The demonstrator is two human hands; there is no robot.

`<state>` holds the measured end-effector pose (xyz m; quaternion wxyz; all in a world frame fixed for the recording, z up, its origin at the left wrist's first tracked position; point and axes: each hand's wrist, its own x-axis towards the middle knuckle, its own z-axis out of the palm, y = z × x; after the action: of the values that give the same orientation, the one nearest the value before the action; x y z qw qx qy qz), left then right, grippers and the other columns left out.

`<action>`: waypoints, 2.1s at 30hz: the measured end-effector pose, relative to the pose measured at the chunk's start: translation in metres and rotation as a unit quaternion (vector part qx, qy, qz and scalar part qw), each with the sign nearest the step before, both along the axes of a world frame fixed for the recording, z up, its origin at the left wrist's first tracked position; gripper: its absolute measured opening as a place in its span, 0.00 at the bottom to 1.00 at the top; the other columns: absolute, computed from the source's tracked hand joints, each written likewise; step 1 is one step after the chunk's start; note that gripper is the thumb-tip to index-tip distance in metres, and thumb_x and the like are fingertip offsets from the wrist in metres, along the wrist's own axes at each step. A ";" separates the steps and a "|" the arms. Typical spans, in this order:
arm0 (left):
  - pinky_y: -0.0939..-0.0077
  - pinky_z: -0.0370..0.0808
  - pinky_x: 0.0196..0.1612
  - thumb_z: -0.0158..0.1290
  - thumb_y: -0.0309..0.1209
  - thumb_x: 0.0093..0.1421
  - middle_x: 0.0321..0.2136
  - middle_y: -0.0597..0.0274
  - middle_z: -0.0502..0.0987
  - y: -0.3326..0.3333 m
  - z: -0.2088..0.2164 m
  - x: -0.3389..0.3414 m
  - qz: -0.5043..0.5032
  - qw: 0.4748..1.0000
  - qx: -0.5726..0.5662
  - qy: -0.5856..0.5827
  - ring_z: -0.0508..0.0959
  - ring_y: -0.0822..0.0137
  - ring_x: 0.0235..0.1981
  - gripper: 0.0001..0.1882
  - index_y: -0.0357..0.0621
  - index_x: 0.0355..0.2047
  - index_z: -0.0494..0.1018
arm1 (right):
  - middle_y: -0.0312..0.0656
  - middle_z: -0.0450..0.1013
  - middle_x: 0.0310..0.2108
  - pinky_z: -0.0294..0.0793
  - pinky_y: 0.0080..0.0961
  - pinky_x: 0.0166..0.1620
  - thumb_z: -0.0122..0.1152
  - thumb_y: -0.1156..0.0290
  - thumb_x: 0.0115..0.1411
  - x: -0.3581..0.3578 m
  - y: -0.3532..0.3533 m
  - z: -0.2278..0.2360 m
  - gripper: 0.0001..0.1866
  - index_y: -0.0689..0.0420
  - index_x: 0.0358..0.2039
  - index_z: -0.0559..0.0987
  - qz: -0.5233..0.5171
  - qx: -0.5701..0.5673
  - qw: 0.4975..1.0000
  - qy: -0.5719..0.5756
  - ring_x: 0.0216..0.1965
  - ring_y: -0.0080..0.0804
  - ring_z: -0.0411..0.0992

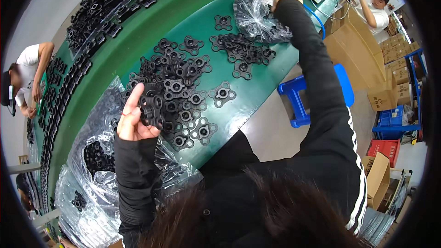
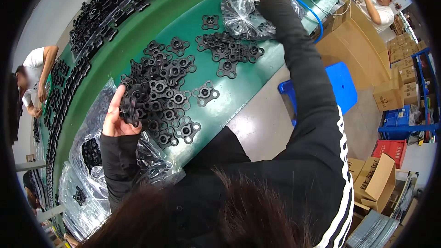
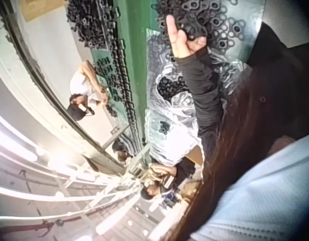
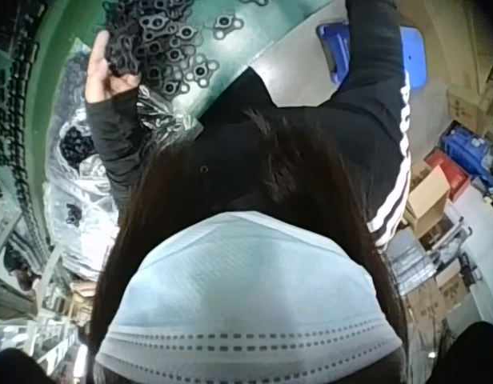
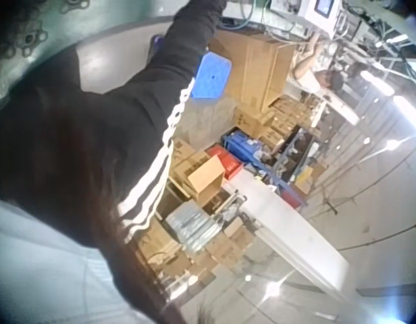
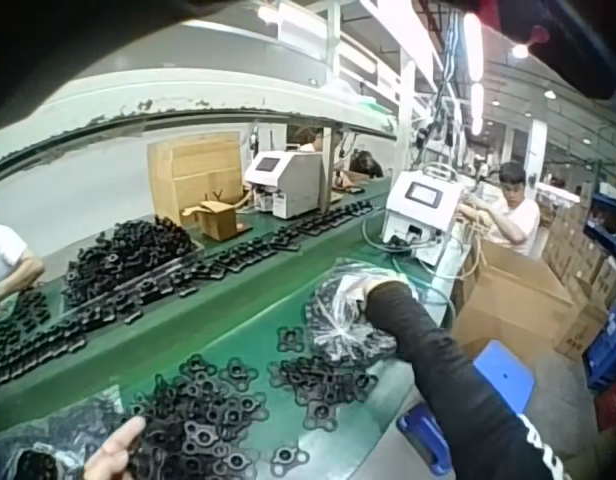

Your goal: The person assembles plastic components by pressing small round plastic inserts into the holes of flat plastic brackets by hand.

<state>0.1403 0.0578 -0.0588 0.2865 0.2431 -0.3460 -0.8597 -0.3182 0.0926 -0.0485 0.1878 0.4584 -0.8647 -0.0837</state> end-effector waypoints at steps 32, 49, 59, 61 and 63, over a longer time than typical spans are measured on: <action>0.72 0.77 0.40 0.51 0.17 0.52 0.34 0.57 0.71 0.067 0.016 -0.002 0.143 0.972 -0.156 -0.104 0.75 0.66 0.35 0.25 0.36 0.52 0.62 | 0.38 0.69 0.25 0.63 0.13 0.23 0.59 0.78 0.48 0.297 0.068 -0.008 0.18 0.59 0.42 0.75 0.391 -0.242 0.662 -0.592 0.20 0.20 0.63; 0.84 0.73 0.37 0.51 0.18 0.52 0.35 0.56 0.70 0.051 0.018 -0.020 0.098 0.975 -0.181 -0.088 0.74 0.71 0.32 0.21 0.34 0.48 0.63 | 0.35 0.70 0.18 0.66 0.08 0.21 0.64 0.73 0.49 0.266 0.056 -0.009 0.10 0.59 0.28 0.71 0.201 -0.198 0.417 -0.864 0.16 0.17 0.65; 0.85 0.72 0.32 0.52 0.20 0.52 0.33 0.58 0.71 0.003 0.000 -0.019 0.124 0.908 -0.326 -0.232 0.72 0.73 0.29 0.21 0.40 0.48 0.66 | 0.38 0.72 0.22 0.67 0.16 0.27 0.54 0.68 0.54 0.180 -0.001 -0.018 0.10 0.59 0.34 0.77 0.301 -0.247 0.776 -0.497 0.22 0.22 0.68; 0.85 0.71 0.32 0.52 0.22 0.52 0.34 0.57 0.71 -0.012 -0.010 -0.011 0.111 0.847 -0.409 -0.320 0.73 0.73 0.30 0.21 0.40 0.48 0.66 | 0.41 0.74 0.25 0.70 0.23 0.31 0.56 0.63 0.52 0.125 -0.033 -0.021 0.14 0.60 0.33 0.77 0.173 -0.186 0.874 -0.415 0.24 0.30 0.71; 0.84 0.71 0.32 0.52 0.23 0.52 0.35 0.56 0.71 -0.025 -0.016 -0.013 0.105 0.767 -0.490 -0.400 0.73 0.72 0.30 0.21 0.40 0.48 0.67 | 0.43 0.75 0.27 0.71 0.28 0.35 0.56 0.60 0.51 0.088 -0.062 -0.043 0.16 0.60 0.33 0.76 0.141 -0.078 0.949 -0.271 0.28 0.38 0.72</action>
<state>0.1272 0.0333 -0.0748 0.2906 0.4266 -0.7762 -0.3621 -0.2300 0.0301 -0.0913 -0.0092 0.5649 -0.8134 0.1385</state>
